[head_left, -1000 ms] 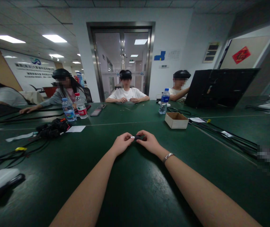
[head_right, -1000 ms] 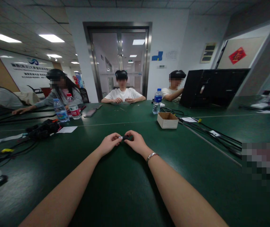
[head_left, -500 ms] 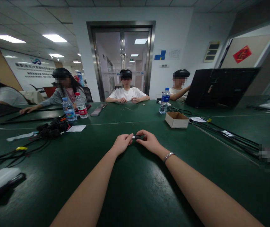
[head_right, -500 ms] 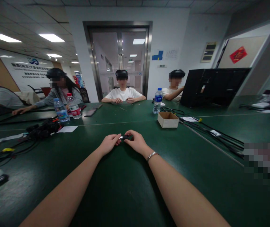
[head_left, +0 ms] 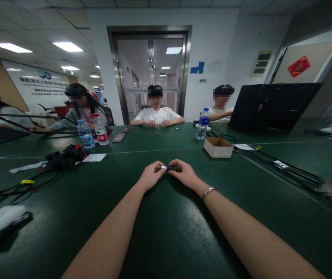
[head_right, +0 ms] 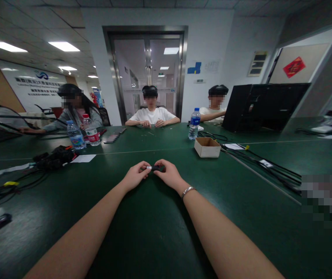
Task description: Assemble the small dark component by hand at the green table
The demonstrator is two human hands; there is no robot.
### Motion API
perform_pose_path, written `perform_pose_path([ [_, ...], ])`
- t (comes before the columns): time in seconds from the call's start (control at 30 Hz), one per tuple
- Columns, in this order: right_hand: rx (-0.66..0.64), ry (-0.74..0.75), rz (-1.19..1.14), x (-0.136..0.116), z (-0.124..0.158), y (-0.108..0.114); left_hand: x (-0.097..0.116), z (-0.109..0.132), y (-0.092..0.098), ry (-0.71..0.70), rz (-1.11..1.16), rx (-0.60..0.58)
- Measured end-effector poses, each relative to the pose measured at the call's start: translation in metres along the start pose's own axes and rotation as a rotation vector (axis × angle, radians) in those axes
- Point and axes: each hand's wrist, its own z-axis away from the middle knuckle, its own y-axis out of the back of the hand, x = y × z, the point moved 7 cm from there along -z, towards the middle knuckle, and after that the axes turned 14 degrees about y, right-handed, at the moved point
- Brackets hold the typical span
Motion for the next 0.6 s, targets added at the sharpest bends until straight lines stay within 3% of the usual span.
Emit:
perform_pose_path([
  [0.43, -0.030, -0.016, -0.001, -0.0043, 0.0007, -0.0004, -0.0043, -0.0036, 0.0045, 0.033, -0.109, 0.098],
  [0.6, -0.002, -0.020, 0.004, -0.0039, 0.0003, 0.0023, -0.0084, -0.0049, 0.0034, 0.108, 0.075, 0.059],
])
